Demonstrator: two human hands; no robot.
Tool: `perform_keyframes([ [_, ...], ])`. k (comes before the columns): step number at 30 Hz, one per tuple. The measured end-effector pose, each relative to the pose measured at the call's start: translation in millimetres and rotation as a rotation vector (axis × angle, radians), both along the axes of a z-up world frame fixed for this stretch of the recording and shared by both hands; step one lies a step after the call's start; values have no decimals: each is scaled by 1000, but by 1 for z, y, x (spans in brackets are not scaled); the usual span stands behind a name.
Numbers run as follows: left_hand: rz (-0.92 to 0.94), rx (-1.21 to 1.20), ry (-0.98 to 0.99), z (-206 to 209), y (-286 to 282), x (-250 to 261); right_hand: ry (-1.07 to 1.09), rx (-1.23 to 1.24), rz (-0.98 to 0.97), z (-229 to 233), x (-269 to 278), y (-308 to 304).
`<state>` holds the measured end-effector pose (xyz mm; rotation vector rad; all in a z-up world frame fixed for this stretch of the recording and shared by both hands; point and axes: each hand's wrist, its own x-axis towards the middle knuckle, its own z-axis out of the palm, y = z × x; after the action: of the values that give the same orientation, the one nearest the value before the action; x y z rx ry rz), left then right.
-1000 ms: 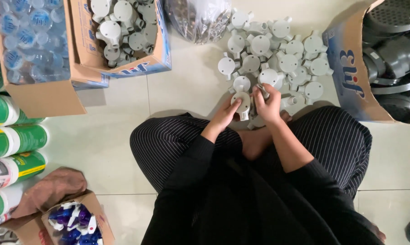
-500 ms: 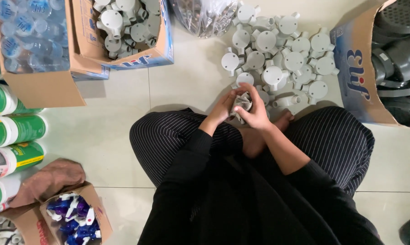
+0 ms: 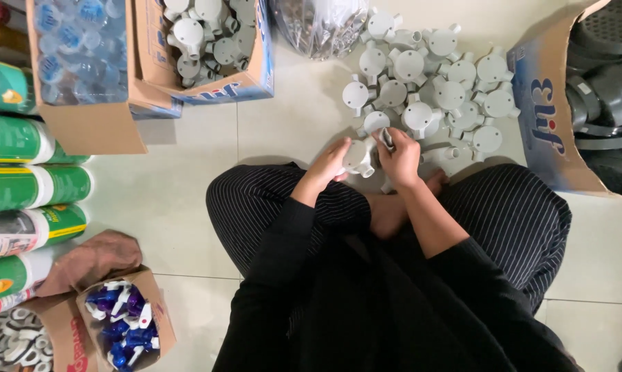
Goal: The person sits on the floor and repeatedly picks up small white plastic components, snaps them together by hand, and places the assembled units into a cardboard box. The person handles the parts one at a time, turning them over to align the pieces before snapping them together.
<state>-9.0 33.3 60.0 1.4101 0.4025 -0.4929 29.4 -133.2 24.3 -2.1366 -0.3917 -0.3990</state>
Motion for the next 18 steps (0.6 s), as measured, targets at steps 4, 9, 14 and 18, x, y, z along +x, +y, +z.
perform_keyframes([
  [4,320,-305,1,80,46,26,211,252,-76,59,4,1],
  [9,534,-653,-334,108,113,49,488,507,-81,98,3,-10],
  [14,231,-3,-148,53,49,36,279,524,-12,85,13,-21],
  [18,-579,948,-72,-53,-36,-9,277,726,-15,75,19,-33],
])
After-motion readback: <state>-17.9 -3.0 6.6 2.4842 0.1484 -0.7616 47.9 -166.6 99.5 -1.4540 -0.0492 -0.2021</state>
